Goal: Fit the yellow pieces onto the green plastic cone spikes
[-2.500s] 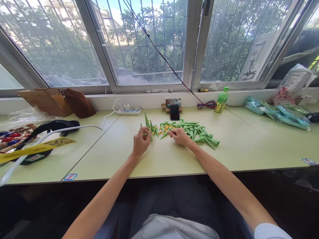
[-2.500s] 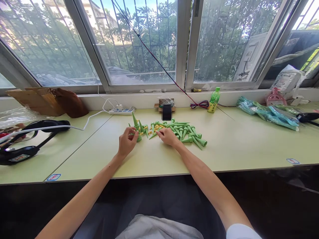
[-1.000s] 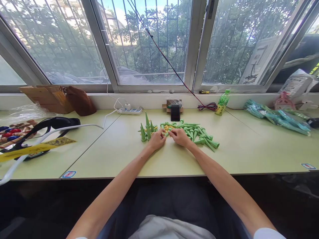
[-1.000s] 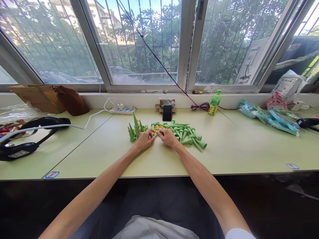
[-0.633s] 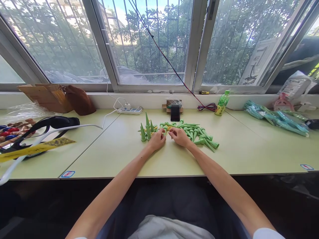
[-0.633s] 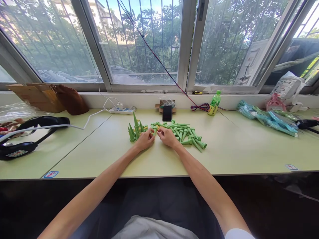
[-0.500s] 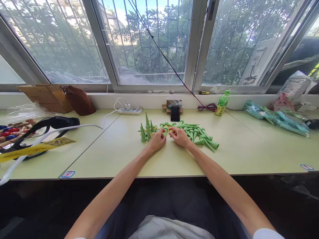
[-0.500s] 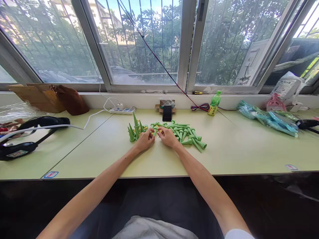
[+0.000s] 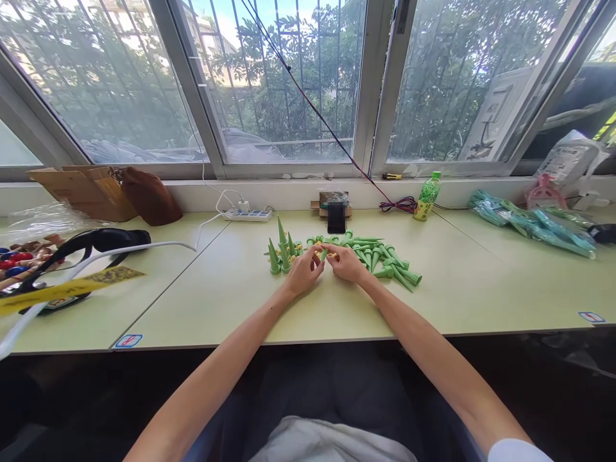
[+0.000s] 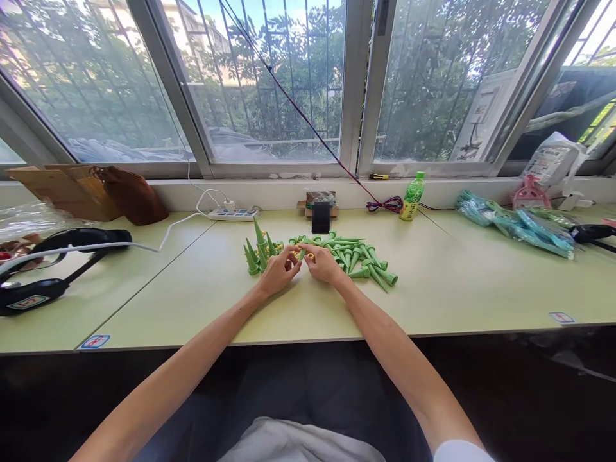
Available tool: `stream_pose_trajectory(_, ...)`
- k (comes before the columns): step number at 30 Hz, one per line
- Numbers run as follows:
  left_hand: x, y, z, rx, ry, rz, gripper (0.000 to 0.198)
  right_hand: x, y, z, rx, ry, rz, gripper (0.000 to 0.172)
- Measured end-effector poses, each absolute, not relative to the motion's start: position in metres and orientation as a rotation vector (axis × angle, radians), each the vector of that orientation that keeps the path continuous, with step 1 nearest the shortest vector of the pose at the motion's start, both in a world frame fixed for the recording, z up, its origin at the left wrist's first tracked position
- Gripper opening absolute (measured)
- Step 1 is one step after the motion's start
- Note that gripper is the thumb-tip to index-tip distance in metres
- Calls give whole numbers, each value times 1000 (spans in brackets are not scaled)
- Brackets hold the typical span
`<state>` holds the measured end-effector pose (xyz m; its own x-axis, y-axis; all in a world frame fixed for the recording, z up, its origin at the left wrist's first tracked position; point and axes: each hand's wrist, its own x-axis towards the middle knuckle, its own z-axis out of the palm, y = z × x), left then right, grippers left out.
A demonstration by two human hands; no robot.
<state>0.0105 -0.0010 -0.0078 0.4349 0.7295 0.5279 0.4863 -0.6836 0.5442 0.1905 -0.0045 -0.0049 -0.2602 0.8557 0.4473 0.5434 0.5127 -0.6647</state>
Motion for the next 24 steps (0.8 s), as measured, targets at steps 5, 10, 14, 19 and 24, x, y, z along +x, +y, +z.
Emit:
stream_pose_trajectory(5, 10, 1, -11, 2390, 1068, 1126, 34, 190, -5, -5, -1090, -1930, 498, 48)
stream_pose_trajectory(10, 10, 3, -12, 2371, 1092, 1174, 29, 189, -7, -5, -1047, -1947, 552, 50)
stream_pose_trajectory(14, 9, 3, -11, 2388, 1068, 1177, 22, 188, -6, -6, -1031, -1955, 555, 51)
stream_pose_trajectory(19, 8, 3, -10, 2383, 1069, 1136, 27, 188, -8, -5, -1040, -1946, 564, 53)
stream_pose_trajectory(24, 7, 3, -12, 2352, 1063, 1097, 29, 188, -8, -4, -1036, -1973, 545, 55)
